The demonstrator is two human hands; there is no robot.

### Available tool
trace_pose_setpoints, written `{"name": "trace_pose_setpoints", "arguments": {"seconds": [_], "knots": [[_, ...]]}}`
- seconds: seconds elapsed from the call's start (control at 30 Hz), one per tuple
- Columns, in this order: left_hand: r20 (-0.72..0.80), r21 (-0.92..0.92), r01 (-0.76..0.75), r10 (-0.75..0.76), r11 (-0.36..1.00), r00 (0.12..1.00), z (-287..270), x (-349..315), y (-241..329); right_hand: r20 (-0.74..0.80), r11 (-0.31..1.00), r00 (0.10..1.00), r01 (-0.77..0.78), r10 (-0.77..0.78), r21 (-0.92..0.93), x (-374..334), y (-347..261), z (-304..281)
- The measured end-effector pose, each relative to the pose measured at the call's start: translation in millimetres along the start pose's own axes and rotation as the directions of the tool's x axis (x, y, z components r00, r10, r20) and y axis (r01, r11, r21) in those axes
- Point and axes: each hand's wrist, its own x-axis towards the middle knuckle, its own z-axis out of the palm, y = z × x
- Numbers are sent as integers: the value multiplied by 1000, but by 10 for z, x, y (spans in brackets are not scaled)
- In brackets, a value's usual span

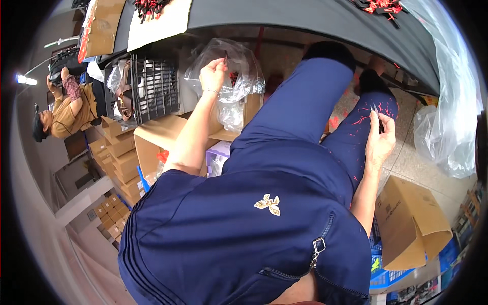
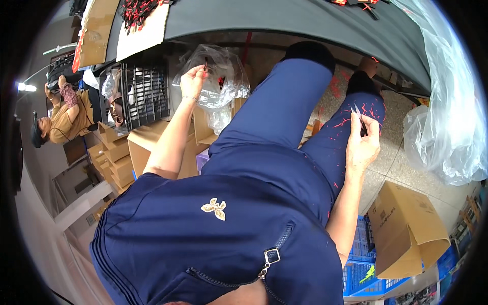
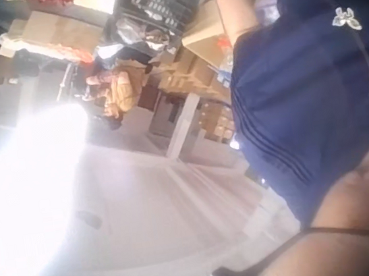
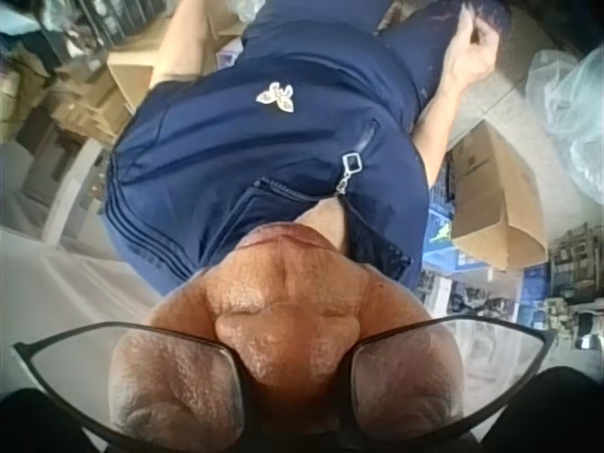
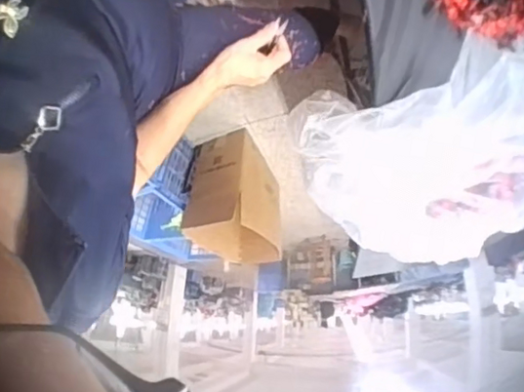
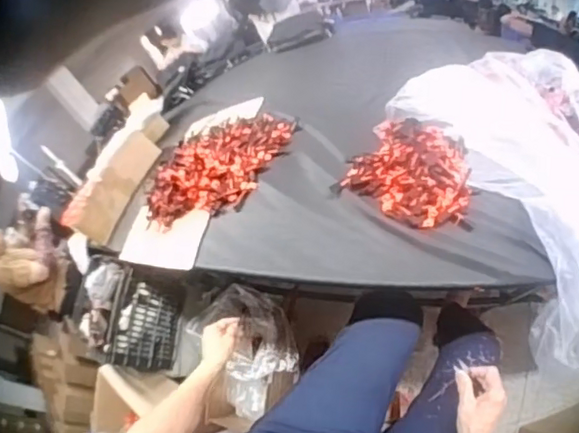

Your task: The person assembles small black and red electronic or mechanical components by picking them from a desk and joining them by hand.

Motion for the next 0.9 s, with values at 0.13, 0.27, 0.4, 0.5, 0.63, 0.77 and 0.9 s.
{"name": "trace_pose_setpoints", "arguments": {"seconds": [0.13,0.27,0.4,0.5,0.63,0.77,0.9], "knots": [[-145,356,133,-86,925,986,-88,41,-362,-23,1000,1000,-5,5,-28,-2,2,22],[-113,237,93,-68,967,991,-33,-119,-250,-44,999,999,6,-8,-34,14,-9,18],[14,-134,-205,209,969,978,200,-449,455,-88,1000,996,-16,17,3,27,78,25],[20,-187,-539,551,822,834,332,-676,1212,-86,999,996,-22,26,49,21,30,67],[6,-134,-905,913,404,407,533,-747,2171,-98,992,990,92,-100,-84,14,73,74],[40,-61,-975,977,213,211,884,-503,2714,-111,987,989,80,-96,-138,-18,-3,-1],[121,78,-994,989,79,88,1172,-224,2943,-143,992,984,97,-108,-82,-4,42,3]]}}
